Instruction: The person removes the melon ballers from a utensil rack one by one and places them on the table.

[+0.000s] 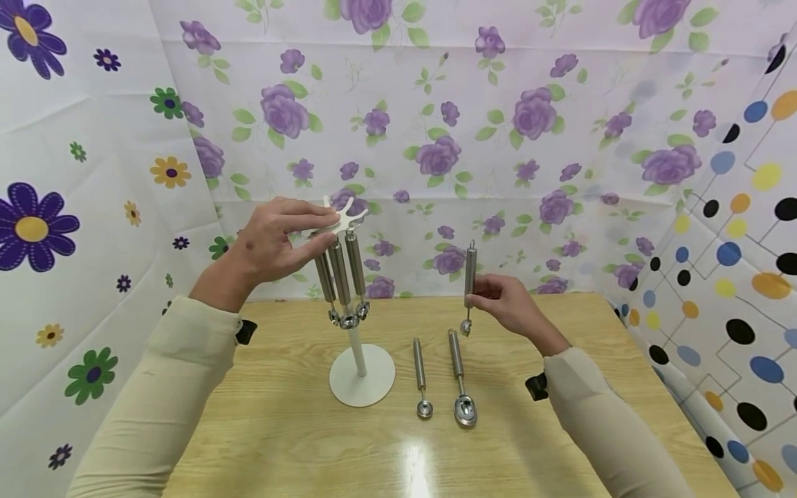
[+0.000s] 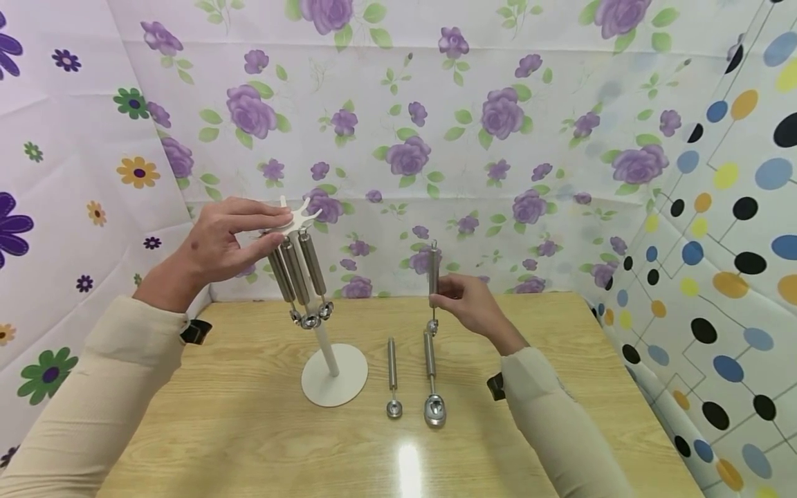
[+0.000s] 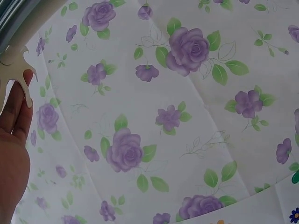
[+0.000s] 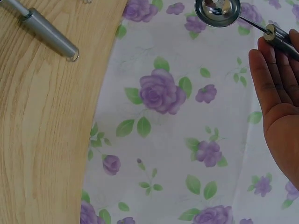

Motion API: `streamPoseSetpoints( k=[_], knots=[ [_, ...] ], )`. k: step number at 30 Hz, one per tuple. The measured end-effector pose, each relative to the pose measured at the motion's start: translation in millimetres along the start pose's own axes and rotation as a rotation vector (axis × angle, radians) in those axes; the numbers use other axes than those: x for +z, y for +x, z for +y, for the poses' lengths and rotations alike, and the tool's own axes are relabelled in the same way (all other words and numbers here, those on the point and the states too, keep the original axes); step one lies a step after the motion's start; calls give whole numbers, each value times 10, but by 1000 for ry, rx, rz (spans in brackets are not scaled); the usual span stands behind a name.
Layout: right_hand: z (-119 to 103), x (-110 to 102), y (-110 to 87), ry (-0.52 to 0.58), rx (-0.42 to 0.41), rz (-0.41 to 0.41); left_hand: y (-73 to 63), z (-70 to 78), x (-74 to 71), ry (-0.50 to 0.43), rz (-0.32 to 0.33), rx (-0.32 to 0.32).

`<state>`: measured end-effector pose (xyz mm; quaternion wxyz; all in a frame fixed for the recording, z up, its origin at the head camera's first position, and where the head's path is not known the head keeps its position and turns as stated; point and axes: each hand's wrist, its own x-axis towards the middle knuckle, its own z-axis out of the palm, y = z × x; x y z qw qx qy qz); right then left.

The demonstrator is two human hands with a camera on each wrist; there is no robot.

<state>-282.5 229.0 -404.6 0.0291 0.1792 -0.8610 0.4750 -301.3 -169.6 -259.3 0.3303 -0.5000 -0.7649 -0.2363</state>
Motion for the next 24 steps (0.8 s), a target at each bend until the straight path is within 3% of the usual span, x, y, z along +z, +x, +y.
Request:
streamPoseSetpoints(
  k=[24],
  knots=[
    [541, 54, -239, 6, 134, 13, -20, 2, 26, 17, 35, -3]
  ],
)
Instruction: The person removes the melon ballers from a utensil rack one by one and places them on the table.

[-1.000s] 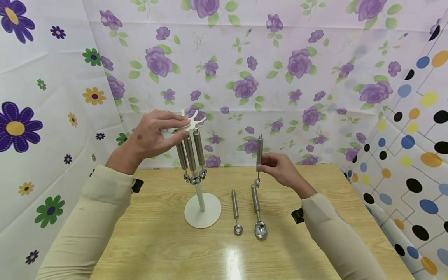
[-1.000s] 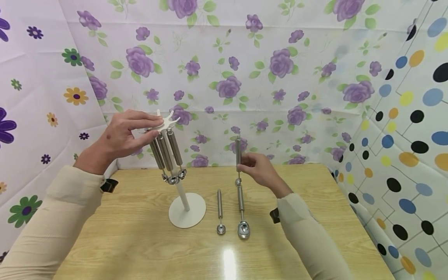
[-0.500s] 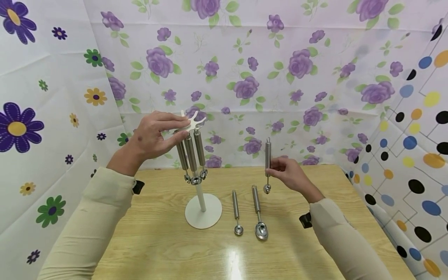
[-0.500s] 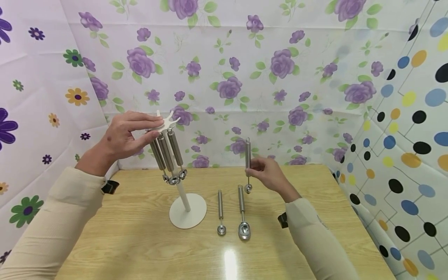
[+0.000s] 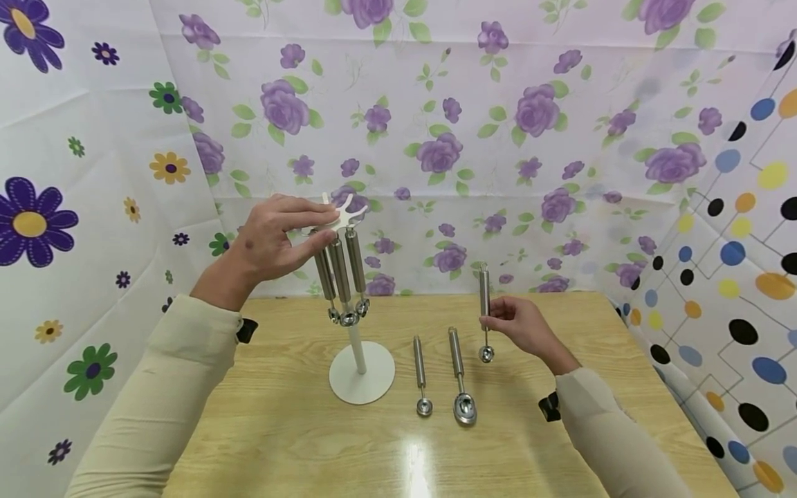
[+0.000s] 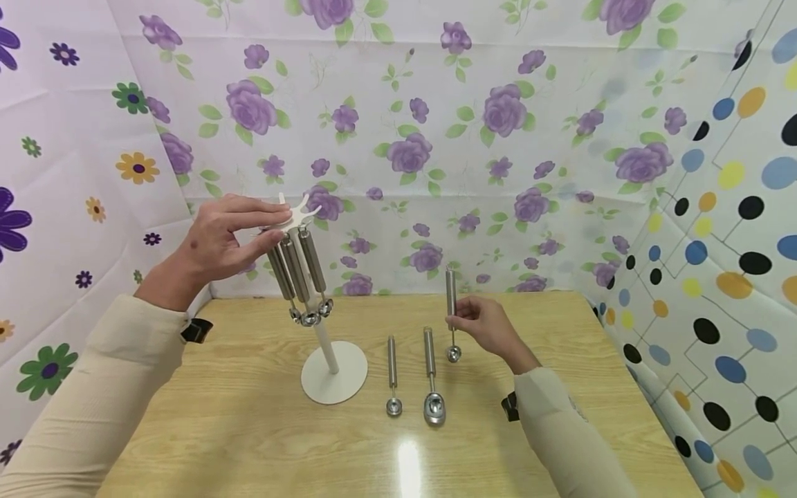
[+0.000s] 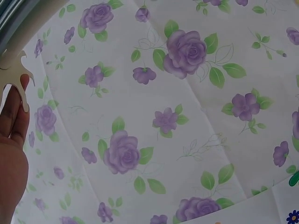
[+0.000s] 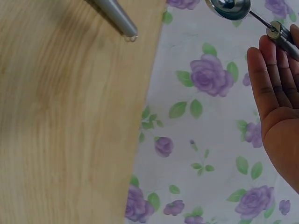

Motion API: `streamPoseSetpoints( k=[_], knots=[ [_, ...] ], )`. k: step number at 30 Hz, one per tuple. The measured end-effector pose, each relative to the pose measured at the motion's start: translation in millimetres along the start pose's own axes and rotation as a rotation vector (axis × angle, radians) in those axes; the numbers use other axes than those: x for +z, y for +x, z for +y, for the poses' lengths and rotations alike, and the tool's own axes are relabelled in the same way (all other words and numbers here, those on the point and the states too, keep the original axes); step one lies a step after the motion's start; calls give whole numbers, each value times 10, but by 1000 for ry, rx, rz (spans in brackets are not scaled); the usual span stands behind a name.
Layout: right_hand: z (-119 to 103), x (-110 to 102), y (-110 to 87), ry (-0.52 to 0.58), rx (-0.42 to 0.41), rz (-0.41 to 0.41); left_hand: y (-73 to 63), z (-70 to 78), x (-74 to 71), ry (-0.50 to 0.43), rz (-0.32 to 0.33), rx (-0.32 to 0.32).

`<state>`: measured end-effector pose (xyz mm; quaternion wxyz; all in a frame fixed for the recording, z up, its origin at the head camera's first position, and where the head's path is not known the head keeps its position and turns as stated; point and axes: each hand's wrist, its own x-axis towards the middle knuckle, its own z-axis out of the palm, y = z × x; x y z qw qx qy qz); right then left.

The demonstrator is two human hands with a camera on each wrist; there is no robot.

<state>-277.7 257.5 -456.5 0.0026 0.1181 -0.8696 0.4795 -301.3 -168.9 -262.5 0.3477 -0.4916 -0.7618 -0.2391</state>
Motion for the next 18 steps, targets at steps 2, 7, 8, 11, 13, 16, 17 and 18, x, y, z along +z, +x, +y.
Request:
streamPoseSetpoints(
  k=[2, 7, 8, 11, 13, 16, 17, 18],
  knots=[
    [68, 11, -21, 9, 13, -2, 3, -1, -1, 0, 3, 4],
    [238, 56, -73, 37, 48, -14, 9, -5, -7, -2, 8, 9],
    [268, 67, -85, 39, 60, -17, 9, -5, -7, -2, 8, 9],
    [362, 109, -123, 40, 98, -25, 7, -6, -5, 2, 8, 9],
    [430, 138, -148, 44, 118, -33, 4, -4, -2, 3, 8, 7],
    [535, 189, -178, 60, 148, -45, 2, 1, 1, 3, 7, 1],
    [567, 207, -184, 71, 159, -50, 2, 4, 0, 2, 6, 0],
    [600, 225, -190, 81, 167, -52, 2, 6, -1, 2, 5, -2]
  ],
)
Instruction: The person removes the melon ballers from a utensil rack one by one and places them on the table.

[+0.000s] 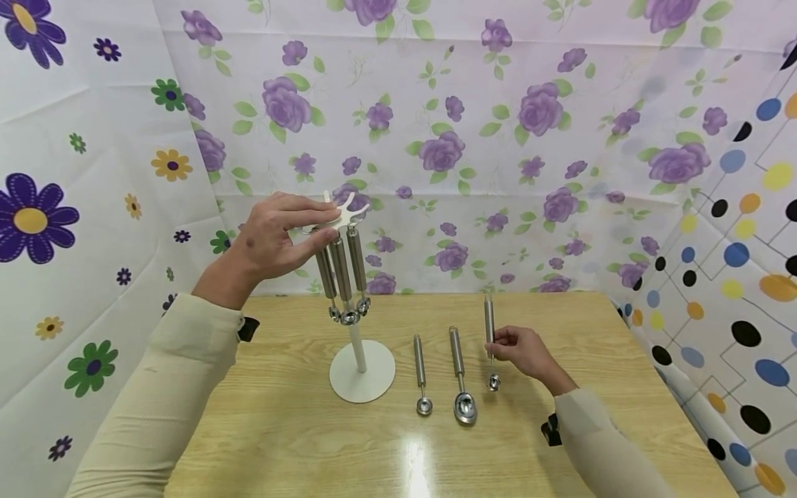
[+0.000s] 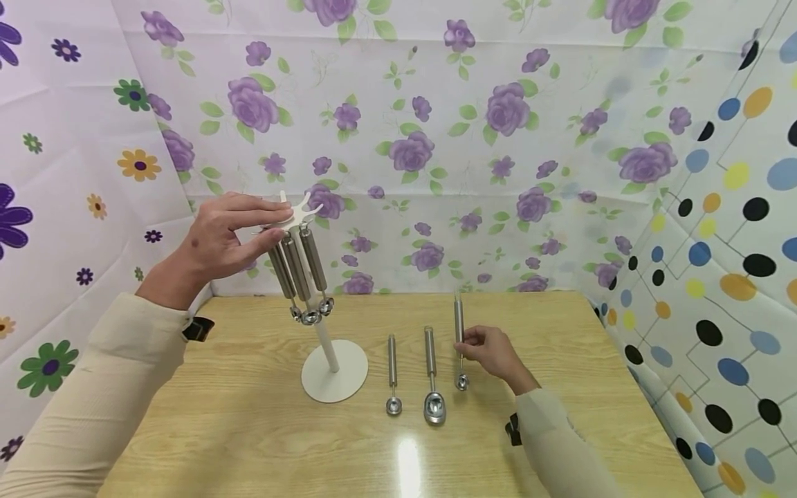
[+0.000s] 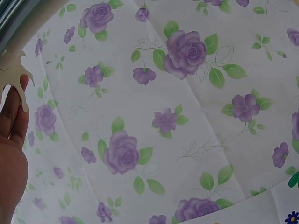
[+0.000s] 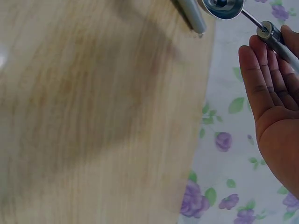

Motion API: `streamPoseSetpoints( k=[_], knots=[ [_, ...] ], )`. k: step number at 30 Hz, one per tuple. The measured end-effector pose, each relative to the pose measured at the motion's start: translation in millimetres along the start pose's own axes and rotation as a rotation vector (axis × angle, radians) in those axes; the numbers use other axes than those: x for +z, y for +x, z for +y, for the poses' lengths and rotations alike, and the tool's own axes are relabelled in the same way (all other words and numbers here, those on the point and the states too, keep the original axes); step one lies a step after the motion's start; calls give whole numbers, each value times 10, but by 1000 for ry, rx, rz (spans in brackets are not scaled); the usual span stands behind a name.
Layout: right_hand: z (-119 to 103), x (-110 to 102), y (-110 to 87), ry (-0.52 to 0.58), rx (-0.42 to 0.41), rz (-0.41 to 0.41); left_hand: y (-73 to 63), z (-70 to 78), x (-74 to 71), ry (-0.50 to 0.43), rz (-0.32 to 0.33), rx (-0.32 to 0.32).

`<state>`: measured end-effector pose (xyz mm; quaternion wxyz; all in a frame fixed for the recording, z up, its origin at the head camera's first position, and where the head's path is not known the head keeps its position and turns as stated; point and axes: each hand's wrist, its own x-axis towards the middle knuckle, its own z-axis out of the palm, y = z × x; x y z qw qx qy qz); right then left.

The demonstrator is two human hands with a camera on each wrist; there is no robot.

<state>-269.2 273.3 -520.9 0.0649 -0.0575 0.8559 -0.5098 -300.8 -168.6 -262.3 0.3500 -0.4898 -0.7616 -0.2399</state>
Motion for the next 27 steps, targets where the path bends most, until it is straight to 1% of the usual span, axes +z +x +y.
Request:
streamPoseSetpoints(
  k=[5, 12, 15, 20, 22, 27],
  knots=[
    [153, 72, 1, 35, 47, -2, -1, 5, 2, 0, -1, -4],
    [316, 163, -33, 66, 148, -11, -11, 2, 6, 0, 3, -9],
    [377, 193, -40, 20, 163, -9, -11, 1, 4, -1, 0, -10],
    [446, 235, -32, -87, 186, 11, -17, -1, -1, 2, -1, -18],
    [462, 250, -27, -97, 197, 6, -17, -2, 0, 4, 0, -18],
    [476, 286, -32, -65, 226, -6, -13, -10, 7, 2, 1, -4]
  ],
)
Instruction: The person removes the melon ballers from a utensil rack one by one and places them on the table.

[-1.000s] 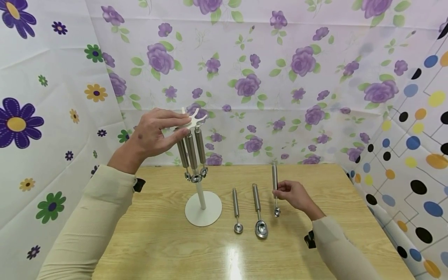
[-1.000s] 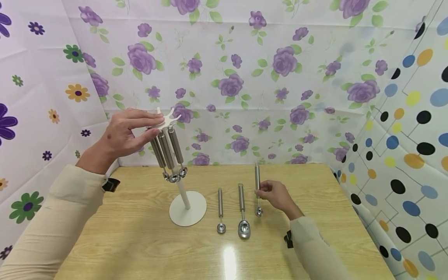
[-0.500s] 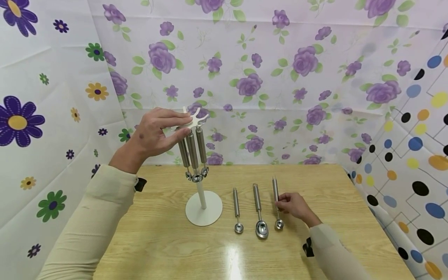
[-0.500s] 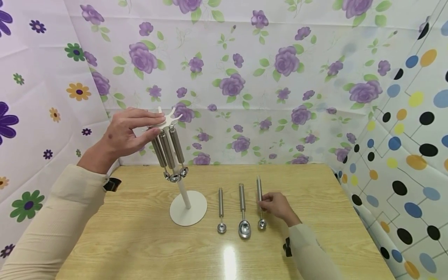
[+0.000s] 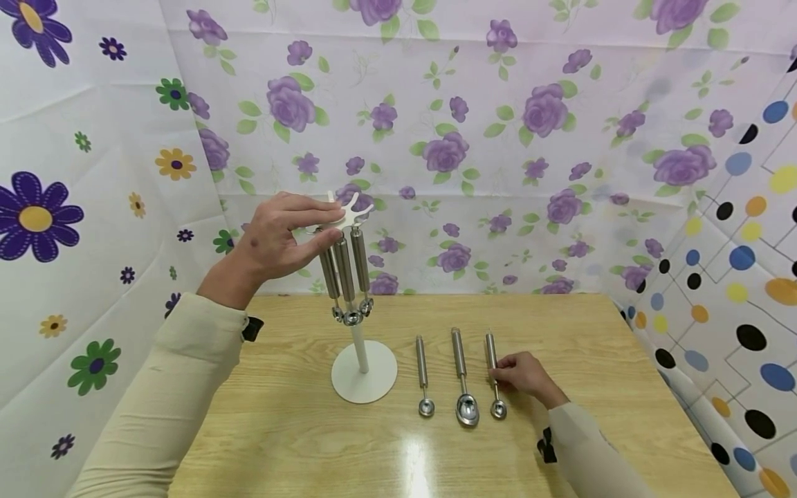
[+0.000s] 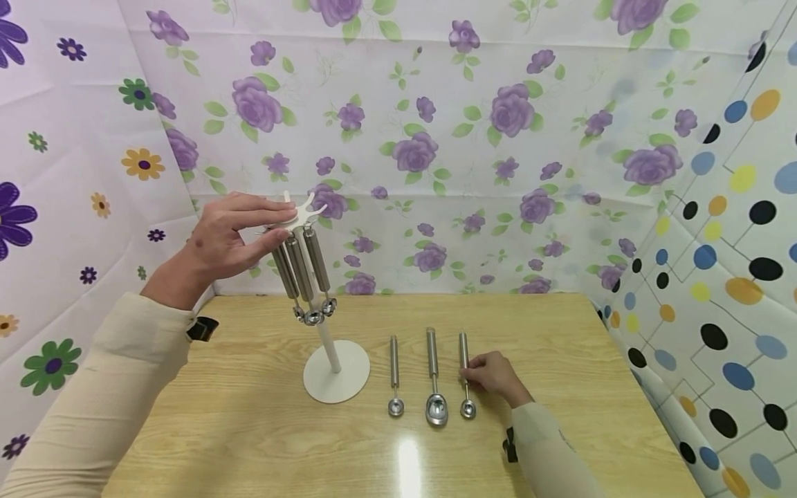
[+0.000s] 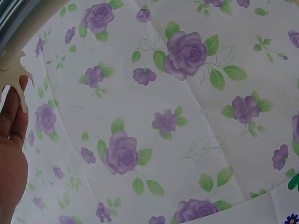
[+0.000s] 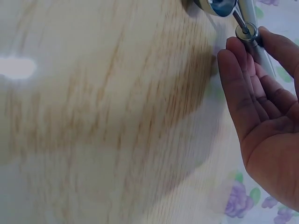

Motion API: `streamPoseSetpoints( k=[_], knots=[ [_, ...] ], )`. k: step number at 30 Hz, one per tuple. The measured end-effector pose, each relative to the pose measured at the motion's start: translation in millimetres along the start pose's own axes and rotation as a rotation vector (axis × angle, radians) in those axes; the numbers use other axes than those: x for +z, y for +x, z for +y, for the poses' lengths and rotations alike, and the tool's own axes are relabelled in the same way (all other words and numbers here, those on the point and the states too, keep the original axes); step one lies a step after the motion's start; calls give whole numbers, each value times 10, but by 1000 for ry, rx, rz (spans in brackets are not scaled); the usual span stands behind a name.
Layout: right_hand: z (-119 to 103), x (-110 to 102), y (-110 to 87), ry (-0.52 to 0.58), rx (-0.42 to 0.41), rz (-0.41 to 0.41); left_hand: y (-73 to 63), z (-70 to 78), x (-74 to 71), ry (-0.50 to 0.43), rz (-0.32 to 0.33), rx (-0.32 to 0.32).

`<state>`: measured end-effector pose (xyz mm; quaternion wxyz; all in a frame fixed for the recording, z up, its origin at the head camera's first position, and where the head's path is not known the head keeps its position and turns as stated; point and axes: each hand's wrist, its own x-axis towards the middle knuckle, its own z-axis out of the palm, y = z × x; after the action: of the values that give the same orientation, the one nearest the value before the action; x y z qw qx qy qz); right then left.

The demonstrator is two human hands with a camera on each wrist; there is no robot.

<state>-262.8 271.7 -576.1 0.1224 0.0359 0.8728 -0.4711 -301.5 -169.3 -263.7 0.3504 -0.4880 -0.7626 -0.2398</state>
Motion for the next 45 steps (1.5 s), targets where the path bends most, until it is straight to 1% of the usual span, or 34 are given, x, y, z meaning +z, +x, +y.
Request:
streamPoseSetpoints(
  k=[10, 19, 26, 30, 33, 35, 41, 45],
  knots=[
    [-4, 18, 8, -22, 15, 9, 3, -2, 1, -4, 5, 2],
    [1, 50, 29, -28, 50, 53, 14, 6, 6, 1, -7, -12],
    [-33, 30, 6, -48, 34, 56, 18, -10, -12, -7, -10, -9],
    [-76, -36, -14, -93, -15, 52, 22, -21, -20, -20, -8, 3],
    [-152, -105, -32, -116, -53, 69, 31, -15, -28, -17, -16, 7],
    [-229, -151, -44, -120, -72, 69, 40, -3, -33, 2, -24, 0],
    [-530, -256, -56, -76, -106, 64, 83, 51, -42, 82, -43, -24],
    [-743, -327, -61, -58, -150, 53, 100, 66, -33, 91, -43, -37]
  ],
)
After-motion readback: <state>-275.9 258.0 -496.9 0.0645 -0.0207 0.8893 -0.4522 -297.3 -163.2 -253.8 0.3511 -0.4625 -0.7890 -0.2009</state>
